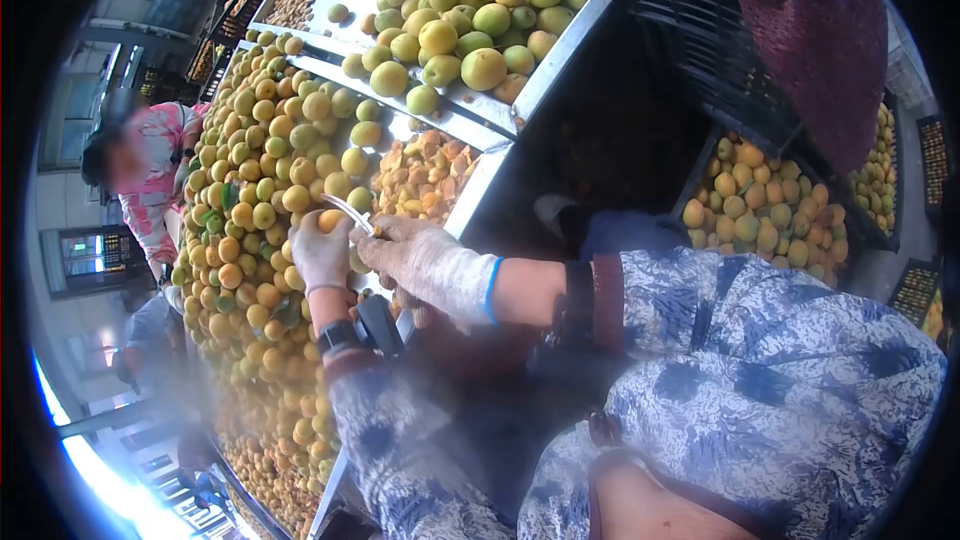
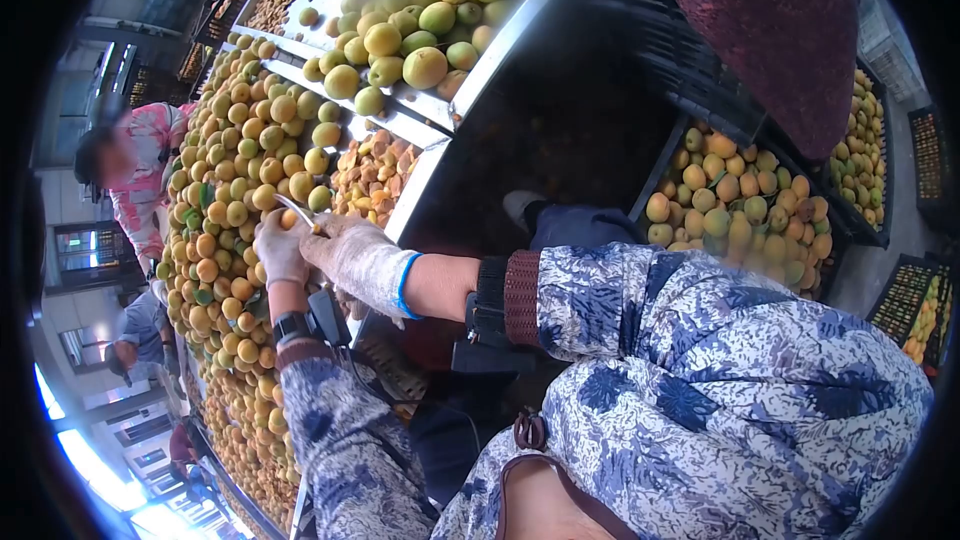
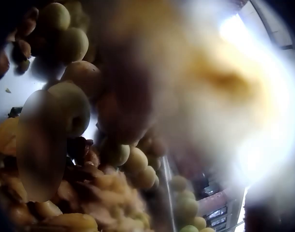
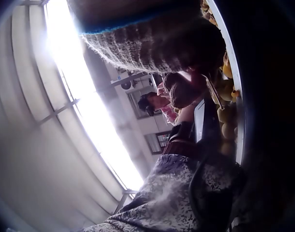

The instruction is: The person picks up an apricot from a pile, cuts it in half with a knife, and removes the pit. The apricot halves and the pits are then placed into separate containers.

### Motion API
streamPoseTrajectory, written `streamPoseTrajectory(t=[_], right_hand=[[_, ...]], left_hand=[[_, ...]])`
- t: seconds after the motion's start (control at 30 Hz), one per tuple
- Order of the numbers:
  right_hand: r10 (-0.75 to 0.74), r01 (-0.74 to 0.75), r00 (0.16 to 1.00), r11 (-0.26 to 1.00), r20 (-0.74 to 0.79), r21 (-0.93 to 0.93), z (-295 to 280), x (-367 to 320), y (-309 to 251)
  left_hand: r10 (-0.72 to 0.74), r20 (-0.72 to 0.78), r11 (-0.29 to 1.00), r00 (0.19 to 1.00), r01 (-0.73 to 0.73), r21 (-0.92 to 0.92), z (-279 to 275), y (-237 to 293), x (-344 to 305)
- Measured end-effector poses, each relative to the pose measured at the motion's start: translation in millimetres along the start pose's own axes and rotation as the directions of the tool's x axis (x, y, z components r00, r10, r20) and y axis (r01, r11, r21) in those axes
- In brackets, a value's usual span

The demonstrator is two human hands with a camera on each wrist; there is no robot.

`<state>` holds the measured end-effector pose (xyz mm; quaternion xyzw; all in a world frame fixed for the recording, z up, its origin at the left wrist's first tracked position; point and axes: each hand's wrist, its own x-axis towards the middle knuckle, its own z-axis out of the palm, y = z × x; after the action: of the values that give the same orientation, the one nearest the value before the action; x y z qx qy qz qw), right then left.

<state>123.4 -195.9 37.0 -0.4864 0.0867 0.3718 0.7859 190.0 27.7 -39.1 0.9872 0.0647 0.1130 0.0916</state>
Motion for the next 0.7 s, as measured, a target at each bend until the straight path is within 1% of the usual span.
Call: streamPoseTrajectory(t=[0.03, 0.07, 0.1, 0.13, 0.17, 0.2, 0.23, 0.27, 0.3, 0.33, 0.37, 0.4, 0.43, 0.47, 0.5, 0.53, 0.57, 0.63, 0.67, 0.7], right_hand=[[0.001, -0.001, 1.000, 1.000, 0.003, 0.003, 0.1, -2.5, 0.3], [-0.112, 0.113, 0.994, 0.988, 0.016, -0.109, -0.1, -6.4, -0.1], [-0.219, 0.223, 0.975, 0.950, 0.043, -0.218, 0.8, -9.8, 0.6], [-0.212, 0.218, 0.976, 0.951, 0.049, -0.221, 2.2, -5.8, 8.5], [-0.361, 0.366, 0.930, 0.895, 0.067, -0.256, 3.6, 5.4, 23.9], [-0.497, 0.502, 0.862, 0.816, 0.098, -0.287, 6.4, 16.6, 40.7], [-0.618, 0.627, 0.774, 0.716, 0.138, -0.308, 13.8, 13.5, 42.3], [-0.506, 0.529, 0.848, 0.796, 0.156, -0.295, 14.8, 5.2, 46.2], [-0.414, 0.460, 0.888, 0.798, 0.200, -0.390, 15.5, -6.1, 39.0], [-0.450, 0.509, 0.860, 0.722, 0.241, -0.469, 16.0, -6.2, 43.9], [-0.481, 0.552, 0.830, 0.634, 0.283, -0.542, 17.1, -7.6, 50.2], [-0.469, 0.549, 0.833, 0.630, 0.294, -0.549, 17.6, -12.7, 55.7], [-0.452, 0.532, 0.837, 0.547, 0.307, -0.646, 18.1, -18.9, 59.6], [-0.435, 0.509, 0.843, 0.453, 0.316, -0.732, 19.6, -22.8, 63.4], [-0.427, 0.505, 0.845, 0.445, 0.321, -0.740, 21.2, -22.0, 70.6], [-0.462, 0.536, 0.820, 0.416, 0.338, -0.734, 21.6, -19.0, 79.2], [-0.494, 0.564, 0.795, 0.388, 0.352, -0.729, 21.3, -16.6, 83.8], [-0.452, 0.541, 0.817, 0.387, 0.358, -0.746, 23.2, -16.8, 81.6], [-0.465, 0.545, 0.808, 0.356, 0.362, -0.759, 25.1, -15.1, 81.9], [-0.478, 0.549, 0.798, 0.324, 0.368, -0.770, 27.9, -13.6, 82.8]], left_hand=[[0.000, 0.001, 1.000, 1.000, 0.000, 0.004, -8.6, 0.4, -6.9], [-0.203, 0.042, 0.881, 0.978, 0.201, -0.428, -23.3, 5.6, -16.5], [-0.363, 0.166, 0.548, 0.917, 0.354, -0.758, -38.6, 10.8, -29.0], [-0.387, 0.245, 0.259, 0.889, 0.360, -0.896, -55.5, 23.5, -48.0], [-0.317, 0.445, -0.069, 0.838, 0.447, -0.892, -66.9, 19.5, -62.8], [-0.319, 0.484, -0.238, 0.815, 0.426, -0.873, -71.5, 22.1, -82.5], [-0.317, 0.518, -0.400, 0.794, 0.384, -0.832, -79.5, 30.3, -102.6], [-0.166, 0.480, -0.485, 0.861, 0.353, -0.800, -74.3, 14.0, -125.5], [-0.014, 0.412, -0.566, 0.911, 0.333, -0.755, -72.8, 7.3, -144.2], [-0.081, 0.411, -0.580, 0.908, 0.293, -0.760, -66.0, 6.6, -161.3], [-0.101, 0.421, -0.625, 0.901, 0.272, -0.731, -69.9, 19.9, -171.9], [-0.236, 0.396, -0.543, 0.887, 0.218, -0.811, -59.2, 20.8, -181.4], [-0.364, 0.356, -0.447, 0.861, 0.174, -0.878, -50.9, 24.8, -187.1], [-0.372, 0.356, -0.457, 0.857, 0.165, -0.874, -46.4, 29.0, -191.7], [-0.399, 0.398, -0.522, 0.826, 0.152, -0.839, -50.0, 40.1, -191.6], [-0.419, 0.442, -0.586, 0.793, 0.137, -0.799, -54.0, 49.5, -190.5], [-0.417, 0.449, -0.597, 0.790, 0.133, -0.791, -58.3, 57.3, -189.4], [-0.382, 0.422, -0.528, 0.822, 0.181, -0.830, -62.8, 65.3, -187.7], [-0.345, 0.381, -0.487, 0.858, 0.183, -0.854, -56.1, 57.0, -187.5], [-0.351, 0.386, -0.495, 0.853, 0.181, -0.850, -53.0, 53.1, -187.0]])
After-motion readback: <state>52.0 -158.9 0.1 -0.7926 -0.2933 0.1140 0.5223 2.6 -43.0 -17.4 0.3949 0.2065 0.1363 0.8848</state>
